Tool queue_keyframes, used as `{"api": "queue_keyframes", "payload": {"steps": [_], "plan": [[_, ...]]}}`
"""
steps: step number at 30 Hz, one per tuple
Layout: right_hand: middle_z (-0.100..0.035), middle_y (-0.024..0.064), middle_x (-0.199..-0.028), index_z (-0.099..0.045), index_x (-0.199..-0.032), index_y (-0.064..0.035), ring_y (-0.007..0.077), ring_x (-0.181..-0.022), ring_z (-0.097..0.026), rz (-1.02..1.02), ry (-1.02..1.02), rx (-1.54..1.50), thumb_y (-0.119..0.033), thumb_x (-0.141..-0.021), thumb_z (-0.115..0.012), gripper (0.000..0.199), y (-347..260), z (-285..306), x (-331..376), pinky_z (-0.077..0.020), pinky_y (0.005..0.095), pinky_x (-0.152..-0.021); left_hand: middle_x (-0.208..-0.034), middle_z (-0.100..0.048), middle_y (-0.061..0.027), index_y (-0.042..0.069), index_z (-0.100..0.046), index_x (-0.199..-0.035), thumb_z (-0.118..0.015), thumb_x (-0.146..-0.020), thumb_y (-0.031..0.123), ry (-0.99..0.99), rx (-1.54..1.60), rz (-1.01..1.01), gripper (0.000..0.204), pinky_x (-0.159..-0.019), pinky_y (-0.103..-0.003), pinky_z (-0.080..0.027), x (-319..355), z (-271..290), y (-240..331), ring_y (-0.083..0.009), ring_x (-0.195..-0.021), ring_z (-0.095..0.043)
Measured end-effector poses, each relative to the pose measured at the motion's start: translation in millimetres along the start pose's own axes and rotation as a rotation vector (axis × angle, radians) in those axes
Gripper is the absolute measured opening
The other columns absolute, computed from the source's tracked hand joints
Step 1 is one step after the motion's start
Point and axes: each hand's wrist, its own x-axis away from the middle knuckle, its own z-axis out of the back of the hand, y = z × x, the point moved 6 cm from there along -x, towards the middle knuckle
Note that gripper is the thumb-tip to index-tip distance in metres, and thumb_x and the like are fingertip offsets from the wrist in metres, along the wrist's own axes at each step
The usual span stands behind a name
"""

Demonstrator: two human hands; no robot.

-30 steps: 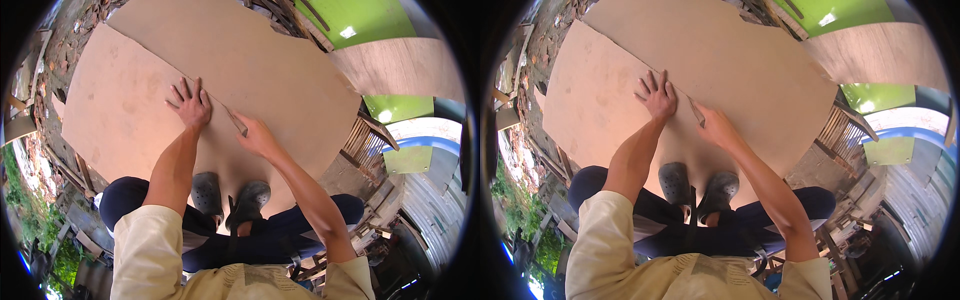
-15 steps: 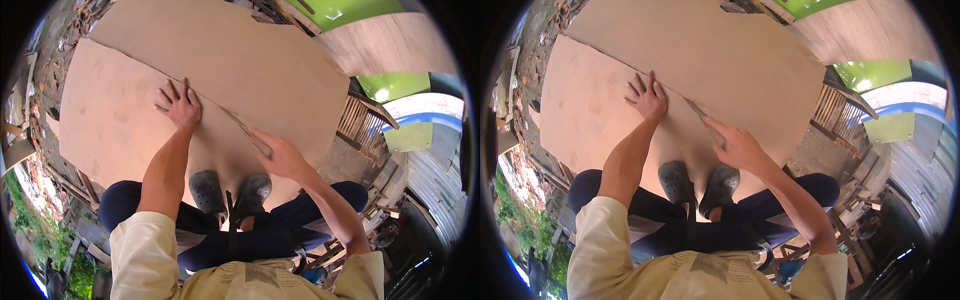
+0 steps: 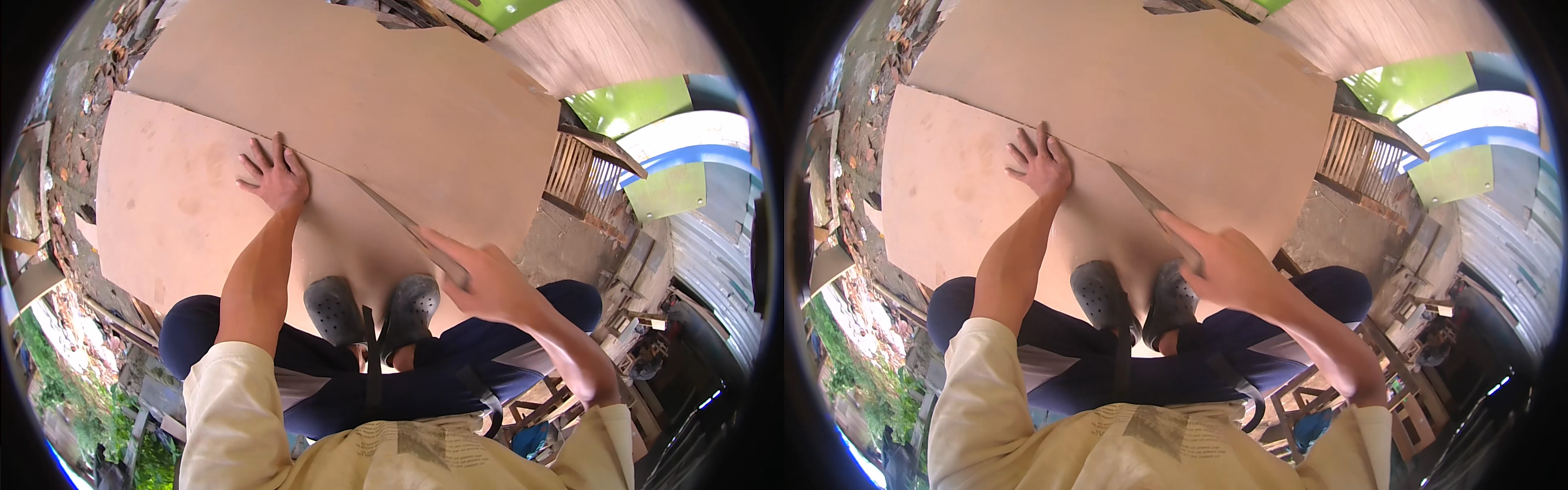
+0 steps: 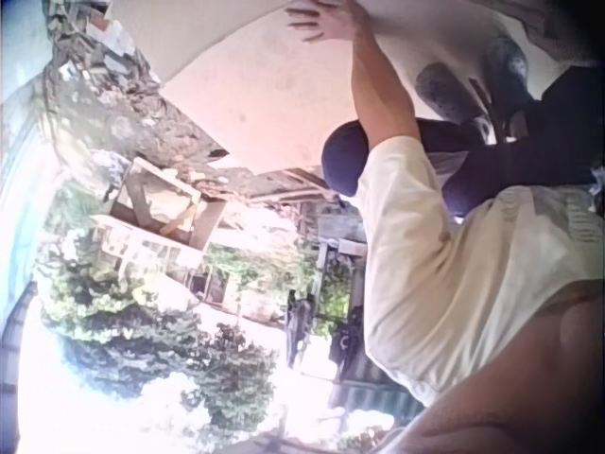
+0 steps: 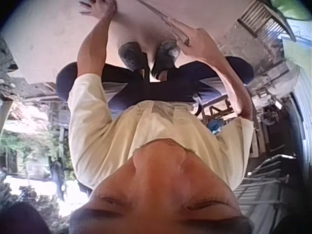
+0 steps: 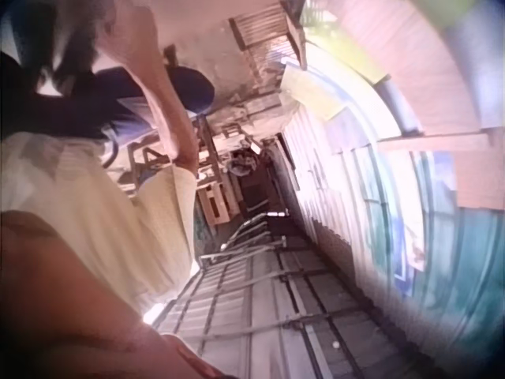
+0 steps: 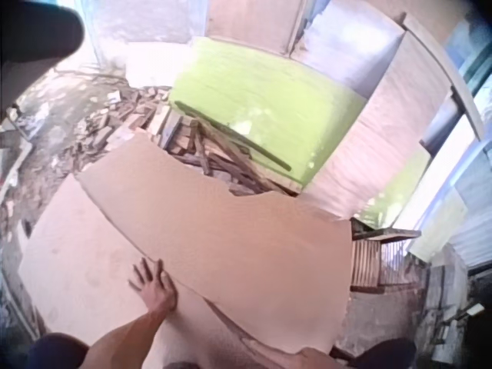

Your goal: The person positions a large board on a makeshift work surface, then uses a hand saw to cut the board into smaller pieces. The person adjusts the board's position and continues sawing until the cut is complete.

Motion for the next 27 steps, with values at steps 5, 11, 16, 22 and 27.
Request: {"api": "queue_keyframes", "payload": {"steps": [5,11,16,22,27], "plan": [[-0.072,0.0243,-0.093,-0.048,-0.151,-0.0092,0.0304,-0.053,-0.063,0.046,0.050,-0.073,-0.005,-0.086,-0.062,0.067,14,8,25,-0.0533,0.0379,-0.061,-0.172,-0.015,-0.0084,0.036,-0.039,-0.156,-0.029,-0.108,0.047,-0.001,-0.020,0.009,0.050,-0.116,-0.076,-0.001,-1,-1,-2,-0.0418,-0.157,-0.004],[-0.066,0.0204,-0.067,-0.053,-0.147,-0.0101,0.0327,-0.053,-0.061,0.186,0.096,-0.021,-0.006,-0.083,-0.064,0.065,23,-27,-56,-0.0505,0.0433,-0.057,-0.172,-0.015,-0.0078,0.036,-0.036,-0.158,-0.029,-0.108,0.047,-0.010,-0.037,0.006,0.052,-0.117,-0.074,0.000,-6,-3,-1,-0.0416,-0.158,-0.002],[-0.061,0.0190,-0.060,-0.053,-0.146,-0.0095,0.0348,-0.054,-0.061,0.120,0.141,-0.031,-0.009,-0.084,-0.064,0.063,44,-41,-120,-0.0500,0.0452,-0.060,-0.172,-0.012,-0.0133,0.028,-0.031,-0.162,-0.032,-0.106,0.050,-0.050,0.063,-0.038,0.060,-0.119,-0.071,0.002,3,7,13,-0.0421,-0.158,-0.002],[-0.064,0.0202,-0.064,-0.051,-0.148,-0.0098,0.0366,-0.060,-0.063,0.227,0.221,0.024,-0.008,-0.084,-0.064,0.066,28,-52,-95,-0.0507,0.0463,-0.063,-0.171,-0.012,-0.0183,0.016,-0.022,-0.164,-0.035,-0.104,0.054,-0.071,0.095,0.088,0.072,-0.121,-0.067,0.001,63,-14,42,-0.0402,-0.158,-0.003],[-0.063,0.0201,-0.064,-0.049,-0.150,-0.0109,0.0341,-0.052,-0.062,0.101,0.096,-0.055,-0.005,-0.083,-0.064,0.068,9,-7,8,-0.0504,0.0427,-0.059,-0.172,-0.011,-0.0162,0.017,-0.019,-0.165,-0.034,-0.105,0.052,-0.009,0.031,0.062,0.071,-0.121,-0.067,-0.001,64,-12,42,-0.0387,-0.158,-0.002]]}}
